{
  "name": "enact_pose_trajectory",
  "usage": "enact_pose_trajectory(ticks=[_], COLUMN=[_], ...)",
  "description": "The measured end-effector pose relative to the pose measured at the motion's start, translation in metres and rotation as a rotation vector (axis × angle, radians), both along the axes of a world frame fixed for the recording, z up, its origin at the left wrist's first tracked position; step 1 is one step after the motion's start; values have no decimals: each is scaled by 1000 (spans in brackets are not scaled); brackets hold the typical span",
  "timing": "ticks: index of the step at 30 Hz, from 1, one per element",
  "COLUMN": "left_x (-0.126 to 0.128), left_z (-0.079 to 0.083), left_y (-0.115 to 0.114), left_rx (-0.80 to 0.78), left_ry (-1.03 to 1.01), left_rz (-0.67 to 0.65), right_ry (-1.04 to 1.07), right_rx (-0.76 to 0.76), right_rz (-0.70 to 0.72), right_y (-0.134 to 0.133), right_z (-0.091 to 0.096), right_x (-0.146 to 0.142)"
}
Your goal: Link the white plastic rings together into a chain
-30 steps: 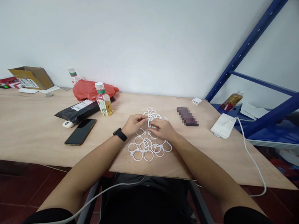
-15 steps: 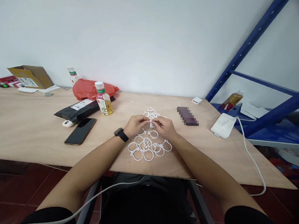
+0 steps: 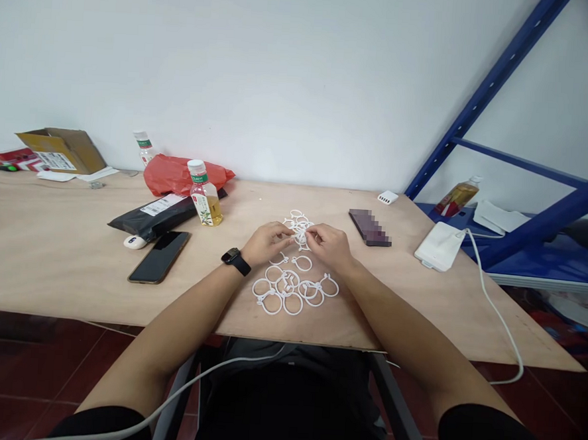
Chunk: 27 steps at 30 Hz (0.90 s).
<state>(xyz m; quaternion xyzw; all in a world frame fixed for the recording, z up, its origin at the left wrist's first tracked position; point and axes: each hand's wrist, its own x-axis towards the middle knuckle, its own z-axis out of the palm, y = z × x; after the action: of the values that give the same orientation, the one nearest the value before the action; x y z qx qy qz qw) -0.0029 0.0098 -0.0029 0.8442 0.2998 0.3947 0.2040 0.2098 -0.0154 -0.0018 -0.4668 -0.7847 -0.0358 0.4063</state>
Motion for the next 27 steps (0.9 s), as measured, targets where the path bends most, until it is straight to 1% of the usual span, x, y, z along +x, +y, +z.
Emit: enact_pose_trajectory(ticks=[3,5,7,9,12,16,19,23,27], left_x=[-7,-9,-9,-8,-7,-6,-6,-4,-1], left_z=[0,-2,-3,-3,-4,-3,0,4,3], left_y=[2,2,2,1,0,0,0,-1,-1], left_rx=[67,65,45,31,35,74,97,100,99], left_ry=[205,310,379,422,436,399,295,98,1], left_rz=[-91,-111,-107,-96,-88,-78,-45,-5,-29], right_ry=[-131,-209,-236,-209,-125,-89,-110,-75,10], right_rx=[-74,-155,-200,-203,-188,-193,-187,-163,-149], right_rz=[-155,-227,-260,-254,-180,37,156,210,225], right_y=[7,11,12,11,6,-1,-2,-2,-2], right_z=[0,0,0,1,3,1,-3,-6,-5], right_x=[7,10,10,8,4,-2,-5,-9,-10])
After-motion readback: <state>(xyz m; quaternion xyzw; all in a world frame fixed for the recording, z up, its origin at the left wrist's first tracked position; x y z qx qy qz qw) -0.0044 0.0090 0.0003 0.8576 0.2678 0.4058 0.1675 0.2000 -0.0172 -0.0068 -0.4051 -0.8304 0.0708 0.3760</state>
